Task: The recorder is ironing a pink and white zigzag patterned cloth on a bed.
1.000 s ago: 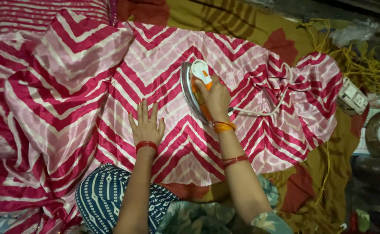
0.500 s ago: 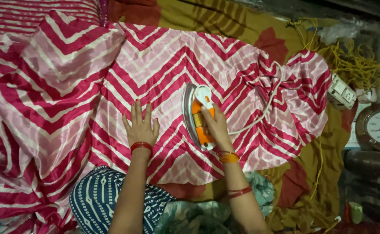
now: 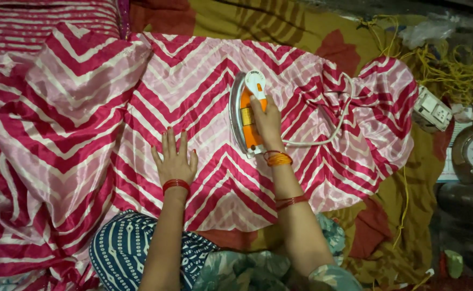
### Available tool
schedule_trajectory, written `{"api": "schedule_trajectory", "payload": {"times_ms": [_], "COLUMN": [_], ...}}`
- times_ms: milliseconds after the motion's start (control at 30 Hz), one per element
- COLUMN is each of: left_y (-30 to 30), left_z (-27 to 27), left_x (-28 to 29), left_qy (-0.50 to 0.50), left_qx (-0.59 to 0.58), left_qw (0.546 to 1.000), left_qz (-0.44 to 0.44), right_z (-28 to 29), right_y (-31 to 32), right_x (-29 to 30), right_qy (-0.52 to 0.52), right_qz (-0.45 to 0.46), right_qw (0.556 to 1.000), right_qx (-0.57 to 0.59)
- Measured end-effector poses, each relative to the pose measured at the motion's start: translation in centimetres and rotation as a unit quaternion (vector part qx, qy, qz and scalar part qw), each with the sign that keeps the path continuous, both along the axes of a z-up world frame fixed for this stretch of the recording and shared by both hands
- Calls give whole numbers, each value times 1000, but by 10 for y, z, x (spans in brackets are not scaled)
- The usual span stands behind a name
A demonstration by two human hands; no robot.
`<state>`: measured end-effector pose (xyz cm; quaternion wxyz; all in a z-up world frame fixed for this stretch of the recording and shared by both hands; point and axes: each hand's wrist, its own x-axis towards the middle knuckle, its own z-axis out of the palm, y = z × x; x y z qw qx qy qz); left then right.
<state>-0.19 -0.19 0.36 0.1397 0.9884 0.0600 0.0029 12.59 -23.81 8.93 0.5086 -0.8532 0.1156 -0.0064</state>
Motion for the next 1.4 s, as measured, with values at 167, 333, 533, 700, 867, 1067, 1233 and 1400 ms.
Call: {"api": "schedule_trajectory", "payload": {"times_ms": [167,333,533,700,867,1067,1233,1400], "left_y": [1,1,1,1,2,1,1,0], "left_z": [-3,-4,-4,-1,-2,1,0,-2], "left_x": [1,-1,-2,-1,-1,-1,0,-1], "left_qy": [3,-6,-13,-5,-7,-5,0,-8], "left_qx": [6,-1,-17,-24,-11,-7,-3,-4], "left_qw": [1000,1000,1000,1000,1000,1000,1000,1000], "left_qz": [-5,-2,-4,0,0,-3,-6,-1], "right_z": [-12,14,8,-21,-17,-3,-3,-23], "right_y": [-13,-16,-32,-59,-76,-76,-81,-97], "right_x": [-39,-94,-95,-55,-5,1,-36,-81], "right_qy": [-4,33,42,-96,-35,3,11,-56], "right_qz": [-28,-59,-56,-26,-55,-107,-108,-99], "right_qw": [999,990,997,993,996,994,994,990], "right_qx": [36,127,13,-69,-58,-1,28,-83]}}
